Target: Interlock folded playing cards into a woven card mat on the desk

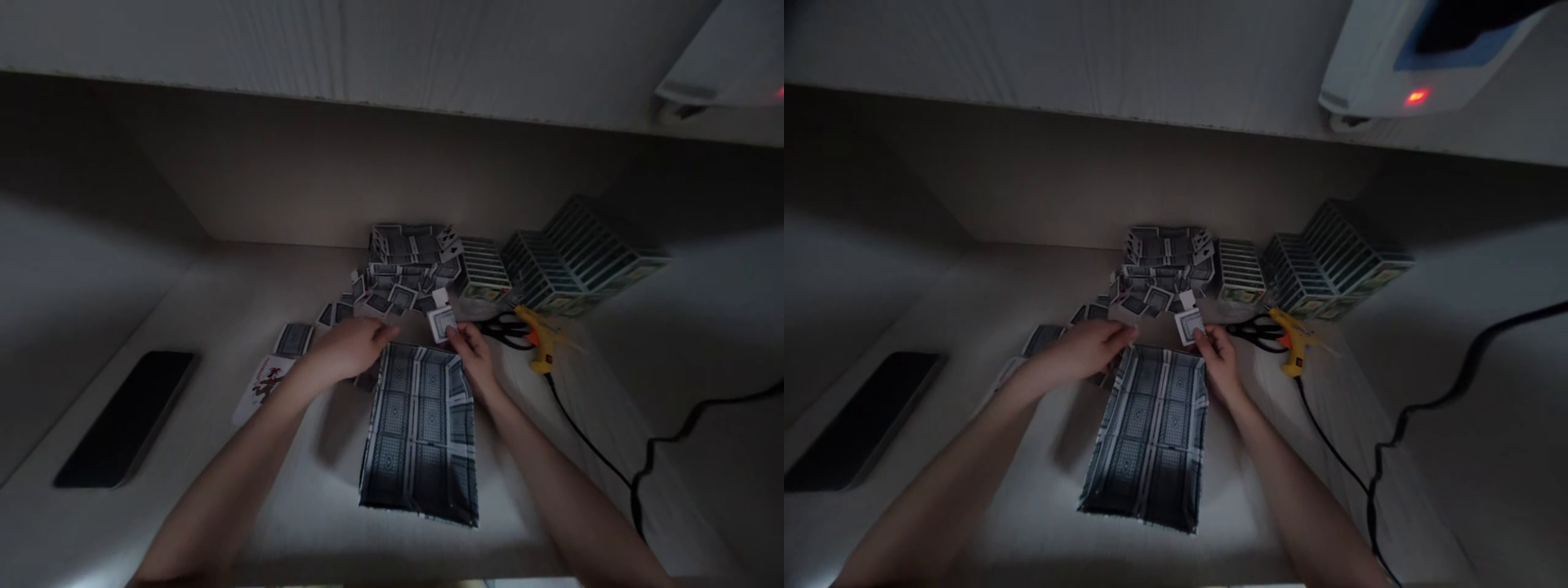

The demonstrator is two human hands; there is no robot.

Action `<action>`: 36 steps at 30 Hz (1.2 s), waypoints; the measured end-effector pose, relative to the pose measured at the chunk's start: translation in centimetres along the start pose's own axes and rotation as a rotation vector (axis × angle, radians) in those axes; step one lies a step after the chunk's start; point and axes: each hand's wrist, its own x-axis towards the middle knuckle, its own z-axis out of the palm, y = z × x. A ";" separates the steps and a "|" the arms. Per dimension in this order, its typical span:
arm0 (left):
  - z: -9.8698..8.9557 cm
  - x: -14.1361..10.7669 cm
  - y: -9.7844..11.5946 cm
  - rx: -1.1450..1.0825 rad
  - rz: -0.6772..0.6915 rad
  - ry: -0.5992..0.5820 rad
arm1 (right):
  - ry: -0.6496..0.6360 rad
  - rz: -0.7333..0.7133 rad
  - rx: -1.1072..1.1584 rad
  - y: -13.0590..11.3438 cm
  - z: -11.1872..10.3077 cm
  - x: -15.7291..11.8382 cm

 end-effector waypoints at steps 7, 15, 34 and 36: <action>-0.5 -0.3 -0.4 -0.013 0.089 -0.113 | -0.013 0.001 0.000 0.2 0.1 0.1; -0.7 -0.1 -0.6 -0.002 0.058 -0.205 | -0.029 0.006 0.013 0.3 0.2 0.2; -0.5 0.1 -2.6 -0.426 0.064 -0.221 | -0.046 -0.015 0.001 0.7 0.2 0.2; 0.0 0.6 -3.2 -0.535 0.039 -0.245 | -0.046 -0.016 -0.006 0.7 0.2 0.2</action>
